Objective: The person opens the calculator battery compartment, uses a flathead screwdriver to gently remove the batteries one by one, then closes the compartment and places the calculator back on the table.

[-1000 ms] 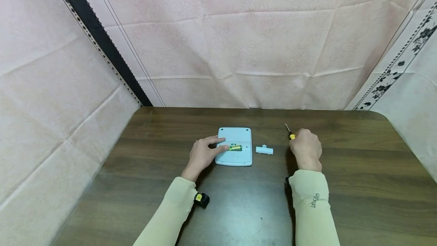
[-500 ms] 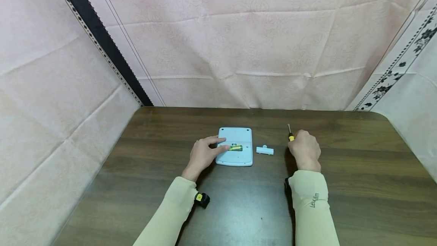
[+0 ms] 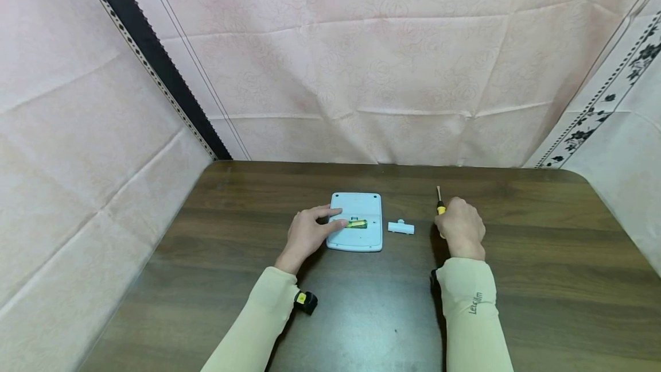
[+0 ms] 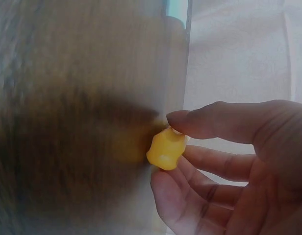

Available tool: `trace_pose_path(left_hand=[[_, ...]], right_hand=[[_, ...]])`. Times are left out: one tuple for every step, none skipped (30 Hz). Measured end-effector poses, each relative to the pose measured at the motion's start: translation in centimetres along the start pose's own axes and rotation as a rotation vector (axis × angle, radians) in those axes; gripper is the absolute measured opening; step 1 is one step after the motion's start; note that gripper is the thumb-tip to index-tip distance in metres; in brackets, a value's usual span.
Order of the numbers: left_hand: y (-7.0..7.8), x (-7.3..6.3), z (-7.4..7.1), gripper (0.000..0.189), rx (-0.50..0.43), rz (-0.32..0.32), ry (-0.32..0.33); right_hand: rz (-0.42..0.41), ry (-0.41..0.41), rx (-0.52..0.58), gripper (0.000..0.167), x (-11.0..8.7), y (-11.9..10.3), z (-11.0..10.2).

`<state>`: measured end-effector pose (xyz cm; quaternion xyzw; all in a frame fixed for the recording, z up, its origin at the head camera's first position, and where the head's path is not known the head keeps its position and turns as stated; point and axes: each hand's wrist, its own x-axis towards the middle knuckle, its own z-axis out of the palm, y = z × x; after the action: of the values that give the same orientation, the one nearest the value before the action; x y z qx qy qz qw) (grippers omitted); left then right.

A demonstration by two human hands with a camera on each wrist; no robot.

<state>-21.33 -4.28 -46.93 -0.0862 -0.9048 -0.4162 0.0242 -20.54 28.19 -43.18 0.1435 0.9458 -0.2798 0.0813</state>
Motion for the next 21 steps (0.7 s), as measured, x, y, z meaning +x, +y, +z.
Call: trace_pose_path(left_hand=[[0.01, 0.03, 0.0, 0.035, 0.001, -0.001, 0.0], [0.02, 0.03, 0.0, 0.035, 0.002, -0.001, 0.001], [0.03, 0.02, -0.01, 0.035, 0.003, 0.0, 0.003], [0.05, 0.01, -0.02, 0.035, 0.004, 0.001, 0.005], [0.06, 0.02, -0.02, 0.035, 0.003, 0.002, 0.006], [0.06, 0.03, -0.01, 0.035, 0.003, 0.003, 0.006], [0.07, 0.03, -0.01, 0.035, 0.002, 0.003, 0.006], [0.06, 0.03, 0.0, 0.035, 0.002, 0.003, 0.006], [0.04, 0.06, 0.02, 0.035, 0.002, 0.004, 0.006], [0.02, 0.08, 0.03, 0.035, 0.001, 0.004, 0.005], [0.0, 0.1, 0.05, 0.035, 0.001, 0.003, 0.005], [-0.01, 0.1, 0.05, 0.035, 0.001, 0.004, 0.004], [-0.02, 0.09, 0.05, 0.035, 0.002, 0.003, 0.004], [-0.03, 0.1, 0.05, 0.035, 0.002, 0.003, 0.003], [-0.05, 0.1, 0.05, 0.035, 0.002, 0.003, 0.003], [-0.06, 0.1, 0.04, 0.035, 0.002, 0.003, 0.002], [-0.06, 0.1, 0.05, 0.035, 0.002, 0.002, 0.002], [-0.05, 0.1, 0.04, 0.036, 0.002, 0.001, 0.0], [-0.04, 0.1, 0.03, 0.036, 0.001, 0.001, 0.0], [-0.02, 0.09, 0.03, 0.036, -0.001, 0.001, 0.0], [0.0, 0.07, 0.02, 0.035, -0.002, 0.001, -0.001]], right_hand=[[0.002, -0.003, -0.001, 0.039, -0.01, -0.02, -0.03], [0.002, -0.005, -0.002, 0.039, -0.01, -0.03, -0.04], [0.002, -0.007, -0.003, 0.039, 0.0, -0.01, -0.06], [0.001, -0.007, -0.006, 0.038, 0.01, 0.0, -0.08], [0.0, -0.008, -0.008, 0.038, 0.0, 0.0, -0.11], [-0.002, -0.01, -0.011, 0.038, -0.01, 0.0, -0.14], [-0.006, -0.01, -0.014, 0.038, -0.02, 0.03, -0.18], [-0.01, -0.008, -0.016, 0.038, -0.04, 0.05, -0.21], [-0.011, -0.007, -0.018, 0.038, -0.07, 0.06, -0.27], [-0.015, -0.005, -0.02, 0.039, -0.12, 0.07, -0.33], [-0.018, -0.003, -0.02, 0.039, -0.16, 0.08, -0.38], [-0.022, -0.001, -0.017, 0.04, -0.21, 0.08, -0.44], [-0.027, 0.004, -0.015, 0.042, -0.28, 0.05, -0.5], [-0.032, 0.011, -0.012, 0.043, -0.35, 0.0, -0.56], [-0.037, 0.018, -0.009, 0.045, -0.41, -0.05, -0.62], [-0.045, 0.026, -0.004, 0.047, -0.46, -0.11, -0.68], [-0.051, 0.034, 0.001, 0.049, -0.54, -0.19, -0.76], [-0.061, 0.046, 0.005, 0.05, -0.58, -0.27, -0.81], [-0.074, 0.061, 0.01, 0.051, -0.64, -0.38, -0.86], [-0.085, 0.074, 0.017, 0.051, -0.69, -0.52, -0.91], [-0.101, 0.085, 0.023, 0.051, -0.73, -0.66, -0.94]])
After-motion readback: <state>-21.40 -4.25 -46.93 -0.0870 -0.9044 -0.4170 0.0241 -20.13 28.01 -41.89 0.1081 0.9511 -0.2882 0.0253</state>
